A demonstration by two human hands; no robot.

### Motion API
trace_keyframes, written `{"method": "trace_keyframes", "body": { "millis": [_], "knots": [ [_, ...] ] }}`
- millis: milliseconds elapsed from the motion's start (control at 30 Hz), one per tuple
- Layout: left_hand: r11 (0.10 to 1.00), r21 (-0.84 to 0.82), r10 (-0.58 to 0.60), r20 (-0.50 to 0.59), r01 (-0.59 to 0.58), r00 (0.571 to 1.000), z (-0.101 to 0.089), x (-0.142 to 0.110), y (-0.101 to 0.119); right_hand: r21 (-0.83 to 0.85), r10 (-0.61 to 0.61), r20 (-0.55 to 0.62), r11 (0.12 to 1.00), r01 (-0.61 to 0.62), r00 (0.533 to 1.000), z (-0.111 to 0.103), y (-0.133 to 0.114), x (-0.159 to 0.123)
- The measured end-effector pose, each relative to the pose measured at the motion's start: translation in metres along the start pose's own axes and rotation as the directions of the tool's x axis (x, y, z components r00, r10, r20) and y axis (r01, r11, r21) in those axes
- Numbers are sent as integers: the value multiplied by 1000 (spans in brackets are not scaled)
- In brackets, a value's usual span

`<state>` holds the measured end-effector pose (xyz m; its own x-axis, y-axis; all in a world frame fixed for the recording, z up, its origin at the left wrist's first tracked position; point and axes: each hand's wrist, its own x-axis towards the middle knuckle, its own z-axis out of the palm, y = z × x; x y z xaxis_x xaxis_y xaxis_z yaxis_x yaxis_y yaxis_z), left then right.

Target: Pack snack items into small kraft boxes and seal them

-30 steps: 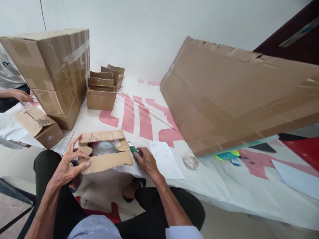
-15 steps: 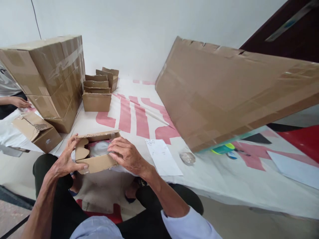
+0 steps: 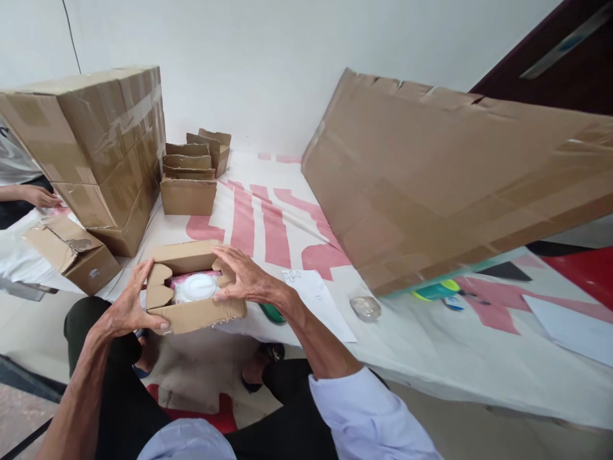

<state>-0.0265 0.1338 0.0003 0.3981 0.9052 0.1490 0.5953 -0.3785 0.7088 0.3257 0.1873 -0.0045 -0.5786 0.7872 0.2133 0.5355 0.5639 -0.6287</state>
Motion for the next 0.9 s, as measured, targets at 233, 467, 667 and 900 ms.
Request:
{"method": "trace_keyframes", "body": {
  "millis": [233,467,667,900],
  "knots": [
    [1000,-16,-16,-18,16,1000,3,-2,-2,38,11,-78,999,-8,997,5,-11,-2],
    [999,-40,24,-60,-27,998,6,-11,8,301,304,-433,936,-182,849,23,-10,-7],
    [999,-37,-41,-108,37,993,6,-3,17,471,354,-427,873,-130,832,24,1,-1],
    [998,-24,-60,-93,58,994,2,7,26,537,391,-420,834,-123,819,19,-14,-5]
  ]
}}
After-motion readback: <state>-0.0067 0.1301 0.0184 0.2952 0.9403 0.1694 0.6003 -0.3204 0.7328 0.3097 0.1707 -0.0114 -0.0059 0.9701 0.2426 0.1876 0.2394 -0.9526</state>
